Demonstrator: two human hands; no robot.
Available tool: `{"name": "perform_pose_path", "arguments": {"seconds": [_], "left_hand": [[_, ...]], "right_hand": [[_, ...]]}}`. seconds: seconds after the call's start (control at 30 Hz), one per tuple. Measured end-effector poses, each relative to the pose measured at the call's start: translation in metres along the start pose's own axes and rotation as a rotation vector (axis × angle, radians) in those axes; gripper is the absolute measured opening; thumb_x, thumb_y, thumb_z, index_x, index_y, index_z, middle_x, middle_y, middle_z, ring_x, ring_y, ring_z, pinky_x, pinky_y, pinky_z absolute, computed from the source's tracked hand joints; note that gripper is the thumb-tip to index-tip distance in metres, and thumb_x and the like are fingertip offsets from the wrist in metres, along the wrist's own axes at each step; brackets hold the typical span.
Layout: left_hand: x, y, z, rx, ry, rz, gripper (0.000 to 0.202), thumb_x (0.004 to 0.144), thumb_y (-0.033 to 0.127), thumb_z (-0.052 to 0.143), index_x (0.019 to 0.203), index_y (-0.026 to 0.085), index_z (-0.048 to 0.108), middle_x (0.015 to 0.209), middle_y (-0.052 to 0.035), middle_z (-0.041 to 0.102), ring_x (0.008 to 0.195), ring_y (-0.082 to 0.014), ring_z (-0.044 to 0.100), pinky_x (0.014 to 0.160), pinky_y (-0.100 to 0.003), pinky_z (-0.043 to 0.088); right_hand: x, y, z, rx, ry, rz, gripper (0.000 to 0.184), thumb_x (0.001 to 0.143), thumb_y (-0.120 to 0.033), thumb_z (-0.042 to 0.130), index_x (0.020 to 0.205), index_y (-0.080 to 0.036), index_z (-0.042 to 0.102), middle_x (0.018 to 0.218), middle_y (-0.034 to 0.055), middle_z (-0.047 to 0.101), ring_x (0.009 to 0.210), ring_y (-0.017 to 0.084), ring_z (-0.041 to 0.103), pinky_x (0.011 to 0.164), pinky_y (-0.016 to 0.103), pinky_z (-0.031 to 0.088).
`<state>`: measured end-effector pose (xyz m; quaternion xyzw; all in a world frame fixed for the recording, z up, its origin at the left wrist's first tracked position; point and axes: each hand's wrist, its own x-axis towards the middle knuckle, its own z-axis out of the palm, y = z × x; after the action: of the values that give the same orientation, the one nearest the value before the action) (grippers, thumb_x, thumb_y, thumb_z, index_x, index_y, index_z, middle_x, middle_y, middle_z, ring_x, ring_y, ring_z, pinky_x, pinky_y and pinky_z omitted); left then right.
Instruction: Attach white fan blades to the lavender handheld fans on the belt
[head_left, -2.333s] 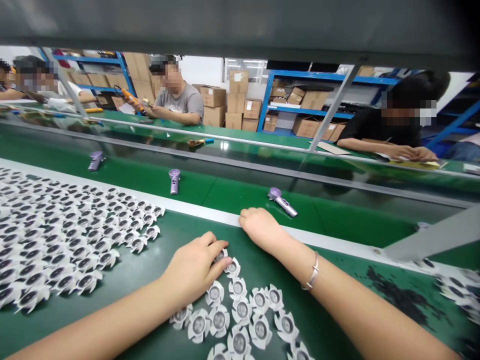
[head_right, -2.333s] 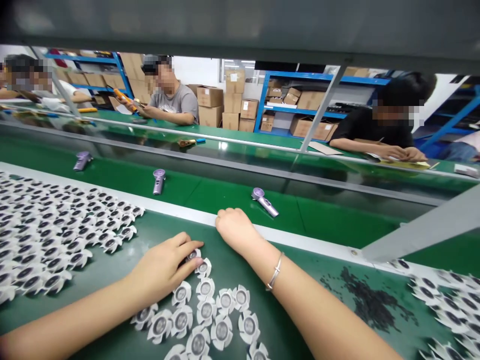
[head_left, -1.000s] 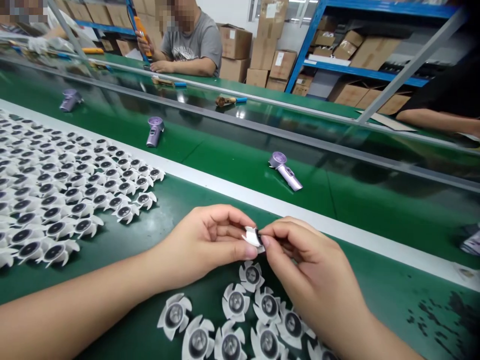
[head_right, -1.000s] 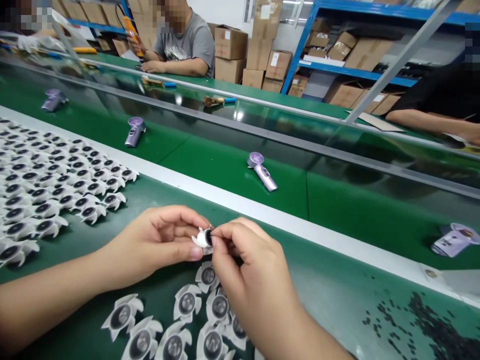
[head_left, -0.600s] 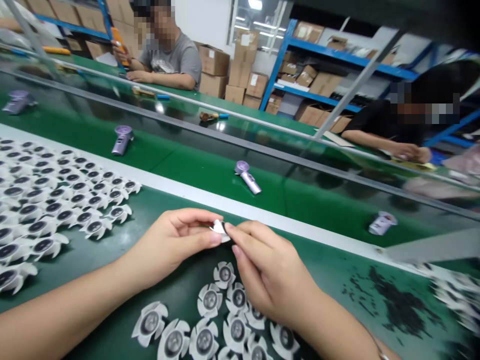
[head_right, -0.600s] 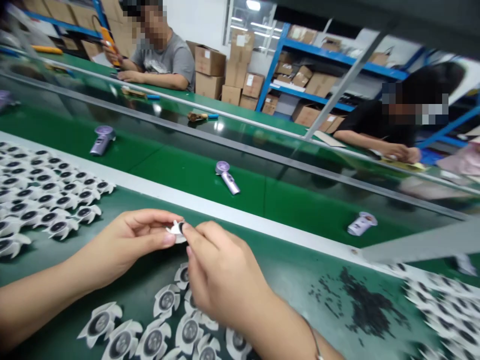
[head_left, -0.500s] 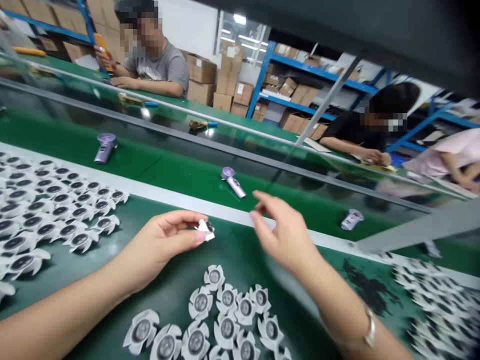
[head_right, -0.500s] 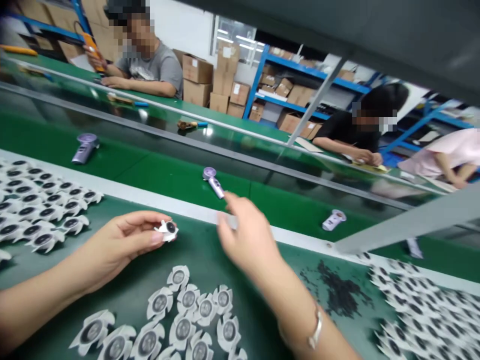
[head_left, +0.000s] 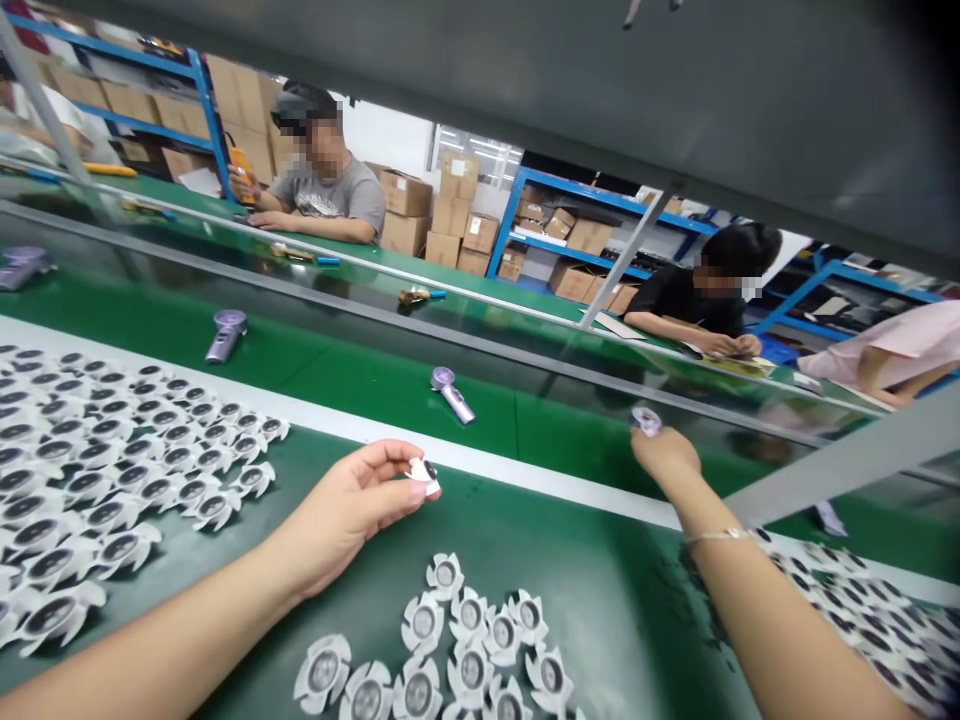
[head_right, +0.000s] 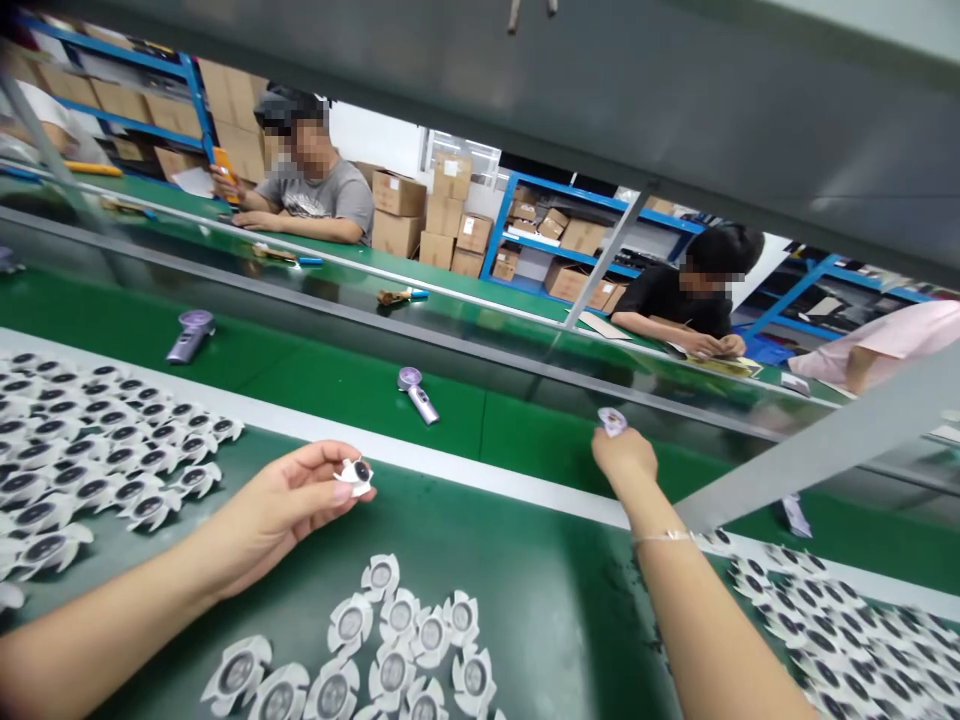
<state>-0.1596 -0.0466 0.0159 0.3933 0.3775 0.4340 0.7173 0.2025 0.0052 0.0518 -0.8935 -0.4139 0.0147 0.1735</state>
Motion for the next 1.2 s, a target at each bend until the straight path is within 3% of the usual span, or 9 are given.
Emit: {"name": "perform_pose_path", "arguments": {"seconds": [0.07, 0.17, 0.27, 0.37, 0.57, 0.83, 1.2], "left_hand": [[-0.003, 0.002, 0.003, 0.009, 0.015, 0.034, 0.029, 0.075, 0.019, 0.08, 0.099, 0.019, 0.063, 0.09, -0.0005, 0.069, 0.09, -0.0143, 0.071, 0.084, -0.02, 0.054], [-0.008, 0.003, 0.005, 0.045, 0.031, 0.12, 0.027, 0.072, 0.017, 0.082, 0.092, 0.018, 0.064, 0.093, -0.0009, 0.07, 0.087, -0.0136, 0.07, 0.084, -0.021, 0.053], [-0.013, 0.003, 0.009, 0.144, 0.053, 0.134, 0.027, 0.072, 0.019, 0.083, 0.094, 0.018, 0.067, 0.095, -0.0024, 0.073, 0.084, -0.0114, 0.069, 0.082, -0.019, 0.054], [-0.018, 0.003, 0.014, 0.226, 0.102, 0.093, 0.031, 0.071, 0.022, 0.085, 0.097, 0.017, 0.069, 0.091, -0.0032, 0.075, 0.084, -0.0123, 0.07, 0.08, -0.018, 0.055], [-0.018, -0.002, 0.019, 0.176, 0.1, 0.063, 0.032, 0.069, 0.019, 0.086, 0.097, 0.015, 0.071, 0.088, -0.003, 0.078, 0.083, -0.0139, 0.073, 0.081, -0.019, 0.058], [-0.016, -0.007, 0.018, 0.098, 0.05, 0.048, 0.027, 0.069, 0.014, 0.085, 0.094, 0.017, 0.073, 0.088, -0.0003, 0.078, 0.083, -0.0124, 0.074, 0.079, -0.016, 0.058], [-0.014, -0.01, 0.014, 0.095, 0.017, 0.023, 0.024, 0.072, 0.016, 0.084, 0.093, 0.017, 0.074, 0.094, -0.0018, 0.079, 0.087, -0.013, 0.073, 0.083, -0.018, 0.056]], "right_hand": [[-0.028, -0.016, 0.009, 0.166, -0.141, -0.097, 0.031, 0.096, -0.034, 0.056, 0.119, -0.012, 0.055, 0.099, 0.0084, 0.066, 0.079, 0.017, 0.067, 0.069, 0.031, 0.056], [-0.091, -0.039, 0.025, 0.408, -0.364, -0.292, 0.031, 0.096, -0.036, 0.05, 0.119, -0.016, 0.048, 0.084, 0.003, 0.068, 0.058, 0.015, 0.065, 0.051, 0.026, 0.051], [-0.15, -0.054, 0.032, 0.586, -0.509, -0.501, 0.021, 0.092, -0.035, 0.053, 0.106, -0.02, 0.052, 0.08, -0.0002, 0.065, 0.061, 0.015, 0.061, 0.053, 0.026, 0.048], [-0.18, -0.058, 0.03, 0.709, -0.603, -0.606, 0.013, 0.094, -0.032, 0.05, 0.103, -0.022, 0.051, 0.08, -0.0008, 0.062, 0.068, 0.015, 0.059, 0.058, 0.025, 0.045], [-0.187, -0.054, 0.028, 0.706, -0.6, -0.655, 0.014, 0.095, -0.027, 0.048, 0.109, -0.024, 0.047, 0.09, 0.0023, 0.066, 0.073, 0.017, 0.06, 0.06, 0.025, 0.045], [-0.19, -0.054, 0.031, 0.566, -0.506, -0.676, 0.013, 0.093, -0.025, 0.048, 0.105, -0.024, 0.045, 0.067, -0.0028, 0.06, 0.053, 0.015, 0.053, 0.048, 0.023, 0.038], [-0.192, -0.052, 0.031, 0.4, -0.46, -0.741, 0.01, 0.093, -0.026, 0.042, 0.102, -0.023, 0.041, 0.067, 0.0005, 0.061, 0.052, 0.019, 0.057, 0.046, 0.025, 0.033]]}}
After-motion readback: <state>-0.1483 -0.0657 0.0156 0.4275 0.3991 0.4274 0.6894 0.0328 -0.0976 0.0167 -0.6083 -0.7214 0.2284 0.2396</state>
